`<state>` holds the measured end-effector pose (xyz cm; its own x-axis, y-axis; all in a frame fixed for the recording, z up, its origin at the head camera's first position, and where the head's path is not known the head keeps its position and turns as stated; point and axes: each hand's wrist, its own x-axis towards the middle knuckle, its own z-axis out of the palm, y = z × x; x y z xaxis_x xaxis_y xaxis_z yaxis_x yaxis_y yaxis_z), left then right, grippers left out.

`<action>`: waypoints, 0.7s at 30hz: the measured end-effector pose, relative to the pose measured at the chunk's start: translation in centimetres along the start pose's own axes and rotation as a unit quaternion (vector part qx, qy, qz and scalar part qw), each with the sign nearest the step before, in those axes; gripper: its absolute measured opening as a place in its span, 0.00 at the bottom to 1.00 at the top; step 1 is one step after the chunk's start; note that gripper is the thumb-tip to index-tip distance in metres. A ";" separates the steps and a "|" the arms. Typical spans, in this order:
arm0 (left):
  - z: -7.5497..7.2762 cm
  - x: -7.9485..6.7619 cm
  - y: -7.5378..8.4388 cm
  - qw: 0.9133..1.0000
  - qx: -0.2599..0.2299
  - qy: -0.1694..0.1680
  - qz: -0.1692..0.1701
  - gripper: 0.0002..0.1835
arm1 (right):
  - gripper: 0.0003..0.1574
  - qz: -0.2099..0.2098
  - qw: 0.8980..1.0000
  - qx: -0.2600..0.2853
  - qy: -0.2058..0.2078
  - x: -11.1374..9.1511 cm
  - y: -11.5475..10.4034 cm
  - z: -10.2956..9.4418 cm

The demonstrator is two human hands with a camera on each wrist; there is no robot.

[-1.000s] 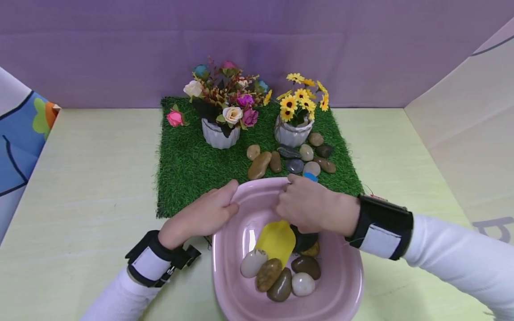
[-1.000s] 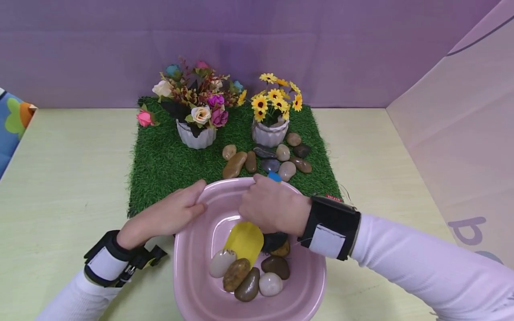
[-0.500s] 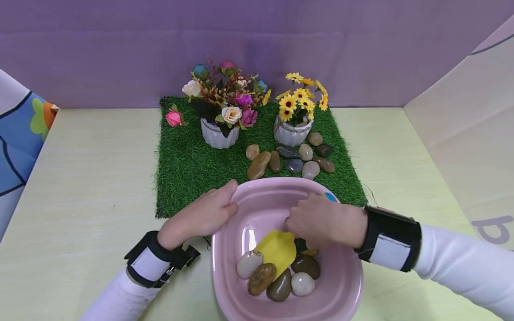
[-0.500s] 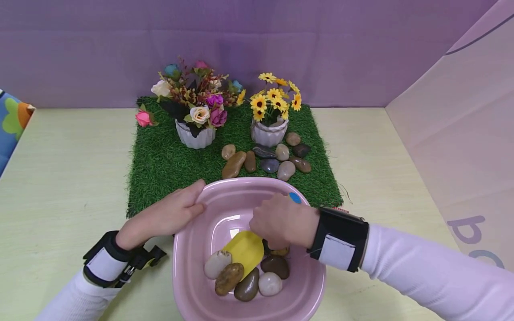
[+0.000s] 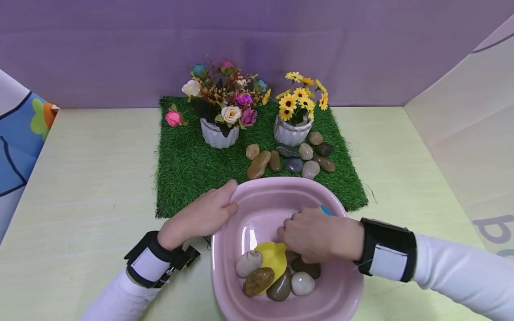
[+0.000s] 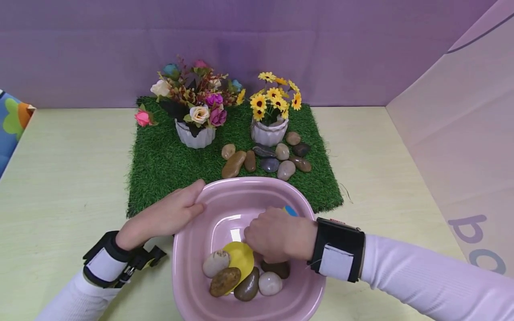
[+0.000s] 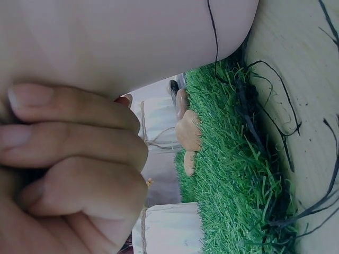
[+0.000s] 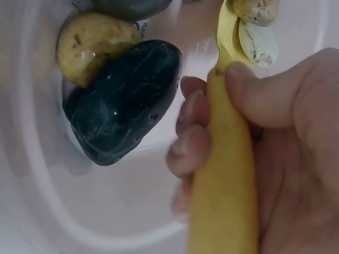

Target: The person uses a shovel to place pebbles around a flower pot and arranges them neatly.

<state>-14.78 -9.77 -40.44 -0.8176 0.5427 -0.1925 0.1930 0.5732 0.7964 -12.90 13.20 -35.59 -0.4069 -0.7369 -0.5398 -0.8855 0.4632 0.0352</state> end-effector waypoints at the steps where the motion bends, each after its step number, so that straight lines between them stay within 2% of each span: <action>1: 0.0 0.0 0.0 1.000 0.001 0.000 -0.001 0.02 | 0.14 -0.001 1.000 -0.012 0.007 0.1 0.0 0.0; 5: 0.0 -0.1 0.0 1.000 0.004 0.001 -0.004 0.03 | 0.16 -0.012 0.998 -0.055 0.030 0.4 0.2 0.2; 11: 0.0 -0.1 0.0 1.000 0.009 0.006 0.000 0.03 | 0.14 -0.027 0.998 -0.047 0.038 0.4 0.5 0.8; 21: 0.0 -0.2 0.1 1.000 -0.006 0.003 0.002 0.03 | 0.17 -0.043 0.999 -0.022 0.001 0.2 0.8 1.0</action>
<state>-14.61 -9.78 -40.35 -0.8198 0.5416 -0.1861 0.1902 0.5639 0.8036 -13.51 13.90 -36.53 -0.3292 -0.7738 -0.5411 -0.9263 0.3760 0.0259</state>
